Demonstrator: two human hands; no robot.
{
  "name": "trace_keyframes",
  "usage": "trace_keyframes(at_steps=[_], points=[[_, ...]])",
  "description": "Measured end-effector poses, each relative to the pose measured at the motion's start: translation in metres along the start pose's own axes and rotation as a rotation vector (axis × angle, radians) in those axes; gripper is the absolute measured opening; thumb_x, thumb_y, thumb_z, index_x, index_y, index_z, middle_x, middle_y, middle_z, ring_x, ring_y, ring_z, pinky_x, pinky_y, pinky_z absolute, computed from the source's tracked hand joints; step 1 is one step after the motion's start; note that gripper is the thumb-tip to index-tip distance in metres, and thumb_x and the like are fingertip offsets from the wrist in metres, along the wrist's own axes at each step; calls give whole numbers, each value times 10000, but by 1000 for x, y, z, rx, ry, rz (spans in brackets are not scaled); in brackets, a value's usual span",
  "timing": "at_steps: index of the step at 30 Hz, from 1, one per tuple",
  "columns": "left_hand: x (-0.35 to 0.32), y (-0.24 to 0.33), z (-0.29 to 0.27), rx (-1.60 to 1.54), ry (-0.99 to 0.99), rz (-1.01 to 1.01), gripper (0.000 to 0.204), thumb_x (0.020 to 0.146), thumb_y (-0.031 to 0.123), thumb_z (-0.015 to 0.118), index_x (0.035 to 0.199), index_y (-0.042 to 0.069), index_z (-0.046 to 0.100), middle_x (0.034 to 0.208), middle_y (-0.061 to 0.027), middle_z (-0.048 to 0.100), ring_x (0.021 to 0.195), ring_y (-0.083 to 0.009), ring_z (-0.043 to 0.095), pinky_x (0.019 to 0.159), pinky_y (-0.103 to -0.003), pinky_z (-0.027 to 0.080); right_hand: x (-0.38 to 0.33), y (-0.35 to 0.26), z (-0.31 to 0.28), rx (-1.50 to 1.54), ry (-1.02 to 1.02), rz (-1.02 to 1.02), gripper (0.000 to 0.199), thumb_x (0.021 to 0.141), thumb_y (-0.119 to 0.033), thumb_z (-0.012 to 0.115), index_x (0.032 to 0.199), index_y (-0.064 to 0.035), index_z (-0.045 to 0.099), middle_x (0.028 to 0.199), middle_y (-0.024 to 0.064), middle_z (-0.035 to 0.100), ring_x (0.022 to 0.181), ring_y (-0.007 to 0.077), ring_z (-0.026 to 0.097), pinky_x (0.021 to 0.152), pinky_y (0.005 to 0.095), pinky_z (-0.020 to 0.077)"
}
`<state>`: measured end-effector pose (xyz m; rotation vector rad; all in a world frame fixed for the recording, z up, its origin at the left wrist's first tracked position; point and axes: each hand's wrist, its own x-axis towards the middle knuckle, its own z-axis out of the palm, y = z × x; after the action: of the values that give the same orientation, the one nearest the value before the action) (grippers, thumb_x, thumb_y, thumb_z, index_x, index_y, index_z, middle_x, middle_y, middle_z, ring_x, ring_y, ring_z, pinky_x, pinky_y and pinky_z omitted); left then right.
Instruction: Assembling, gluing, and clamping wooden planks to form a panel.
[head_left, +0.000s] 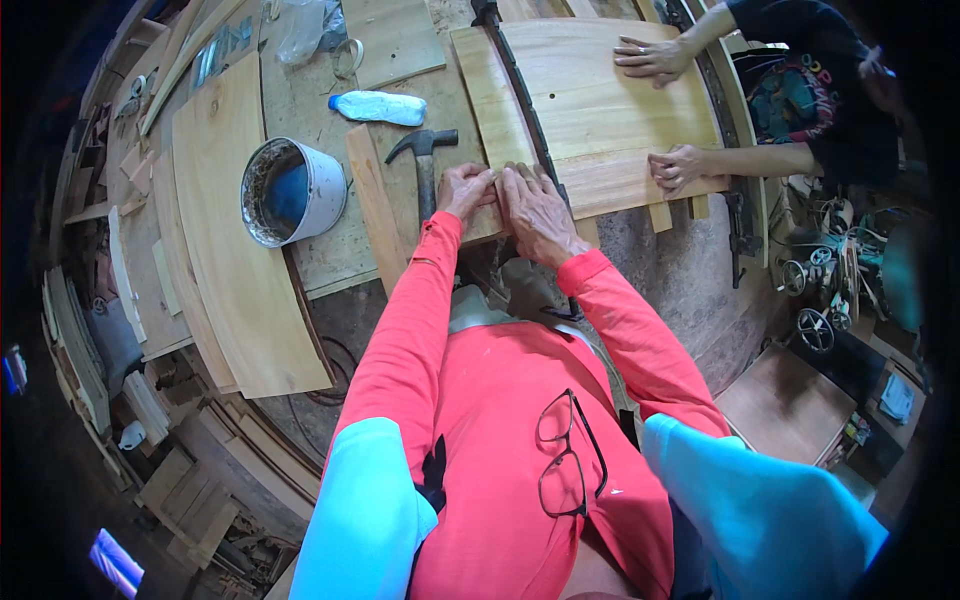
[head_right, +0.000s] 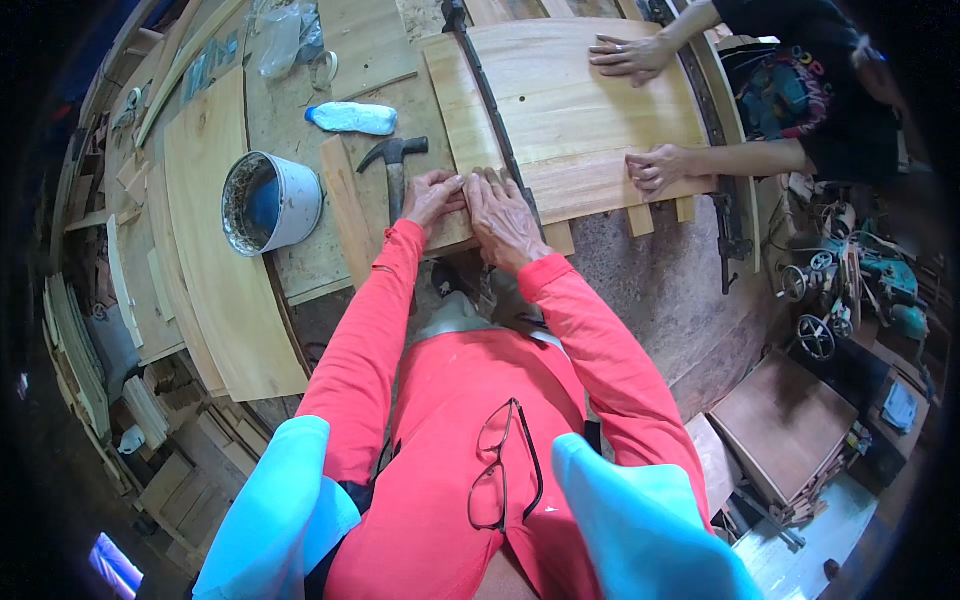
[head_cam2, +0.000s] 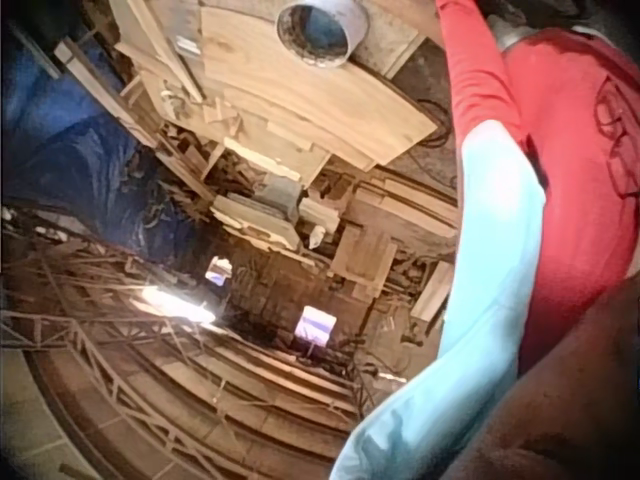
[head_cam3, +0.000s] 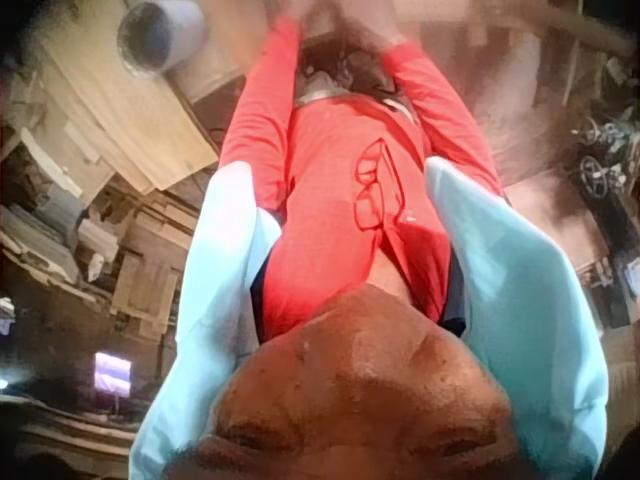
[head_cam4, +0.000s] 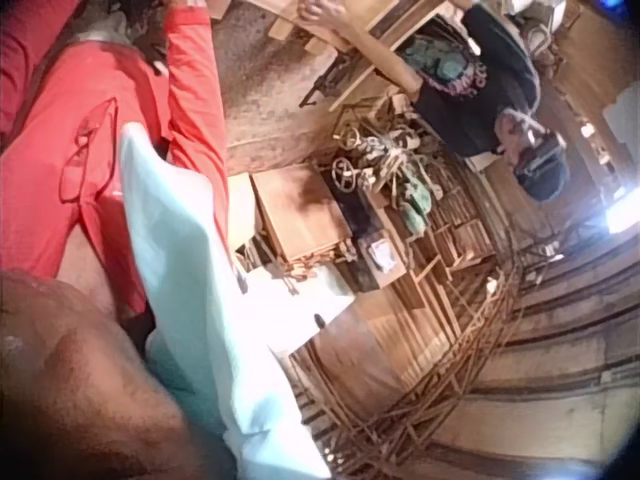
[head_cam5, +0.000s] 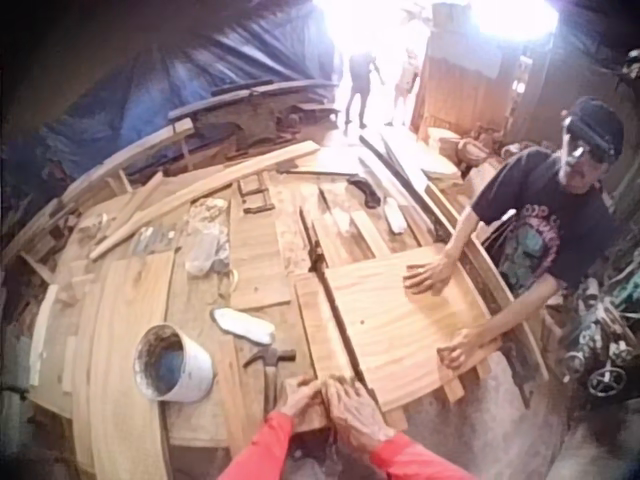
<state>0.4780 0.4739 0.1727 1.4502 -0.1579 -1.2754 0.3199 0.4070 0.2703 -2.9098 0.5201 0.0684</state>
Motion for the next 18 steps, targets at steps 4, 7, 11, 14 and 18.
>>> trace_keyframes(at_steps=[4, 7, 11, 14, 18], points=[[-3, 11, 8, 99, 58, -10, 288, 920, 169, 704, 1078, -71, 685, 914, -144, 737, 776, -187, 720, 683, -311, 618, 0, 6, -6, 125, -107, 17, 948, 591, -60, 754, 1426, 128, 348, 1431, 301, 481, 1366, 402, 464, 1207, 463, 289], [1, 18, 7, 419, 55, -6, 297, 961, 199, 670, 1104, -60, 676, 923, -136, 728, 738, -201, 726, 639, -320, 614, 1, 9, -6, 154, -78, 4, 909, 616, -55, 751, 1413, 140, 358, 1421, 309, 484, 1375, 407, 456, 1198, 461, 302], [6, 21, 12, 660, 85, 49, 278, 950, 154, 659, 1098, -81, 668, 920, -165, 731, 698, -218, 737, 590, -322, 604, 1, 4, -5, 150, 17, 63, 882, 647, -48, 737, 1413, 156, 352, 1432, 321, 469, 1391, 422, 437, 1189, 458, 314], [2, 28, 15, 448, 47, -25, 289, 951, 160, 668, 1119, -74, 652, 930, -160, 726, 705, -219, 737, 582, -326, 602, -2, 11, 1, 73, -19, -2, 936, 634, -78, 759, 1431, 160, 330, 1449, 325, 452, 1407, 428, 417, 1198, 462, 306], [9, 15, -4, 259, -8, -120, 281, 944, 185, 691, 1086, -53, 646, 884, -144, 727, 689, -208, 729, 565, -324, 592, 5, 7, -2, 48, -86, -40, 999, 605, -122, 796, 1433, 173, 320, 1459, 321, 445, 1414, 420, 411, 1204, 466, 298]])
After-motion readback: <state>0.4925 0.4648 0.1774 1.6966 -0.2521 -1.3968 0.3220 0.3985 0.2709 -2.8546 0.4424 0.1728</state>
